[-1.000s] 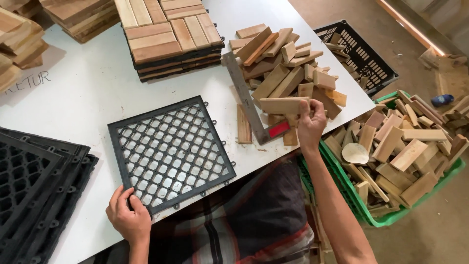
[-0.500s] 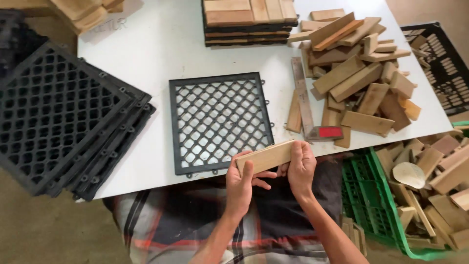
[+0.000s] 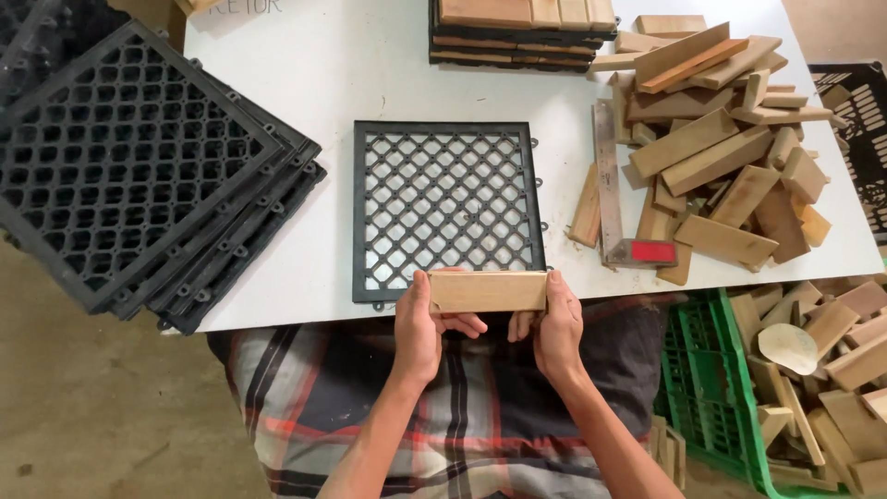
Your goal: Assembling interlocking wood deck tiles by placing wooden slats onto a plastic grid base in a specific pattern.
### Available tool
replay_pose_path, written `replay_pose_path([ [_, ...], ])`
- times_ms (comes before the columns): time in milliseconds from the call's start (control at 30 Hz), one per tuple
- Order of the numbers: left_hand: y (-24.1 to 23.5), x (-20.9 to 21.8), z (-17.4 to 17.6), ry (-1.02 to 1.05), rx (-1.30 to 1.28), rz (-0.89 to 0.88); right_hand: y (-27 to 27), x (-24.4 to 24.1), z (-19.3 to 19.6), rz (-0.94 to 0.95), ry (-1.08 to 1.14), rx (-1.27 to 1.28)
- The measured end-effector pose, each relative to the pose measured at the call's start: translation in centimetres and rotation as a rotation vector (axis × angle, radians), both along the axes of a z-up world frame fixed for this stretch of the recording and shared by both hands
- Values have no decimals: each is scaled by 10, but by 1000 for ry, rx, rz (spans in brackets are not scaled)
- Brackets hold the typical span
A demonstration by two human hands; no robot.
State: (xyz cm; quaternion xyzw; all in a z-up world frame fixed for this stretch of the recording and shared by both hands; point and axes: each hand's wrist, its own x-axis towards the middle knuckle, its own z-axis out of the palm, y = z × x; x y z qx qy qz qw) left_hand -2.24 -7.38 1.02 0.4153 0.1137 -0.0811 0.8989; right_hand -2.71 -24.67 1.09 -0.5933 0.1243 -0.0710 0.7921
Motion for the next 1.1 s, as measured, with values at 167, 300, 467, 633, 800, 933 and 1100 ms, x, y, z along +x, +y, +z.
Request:
replay_pose_path([
  [167, 16, 1, 2, 18, 3, 20, 10, -8, 15, 59, 4, 34],
  [300, 18, -1, -6, 42, 5, 38, 10, -9, 12, 78, -12, 49],
  [467, 21, -2, -2, 62, 18, 13, -1, -14, -5, 130, -11, -43],
  [633, 18, -7, -17, 95, -43, 5, -2, -25, -4, 197, -10, -62],
  [800, 11, -15, 17, 67, 33, -18, 10, -41, 20, 311, 102, -86],
  [933, 0, -19, -3, 97, -21, 29, 12, -58, 9, 395, 20, -249],
  [1100, -16, -32, 15, 173, -3, -18, 22, -72, 5, 375, 20, -405],
])
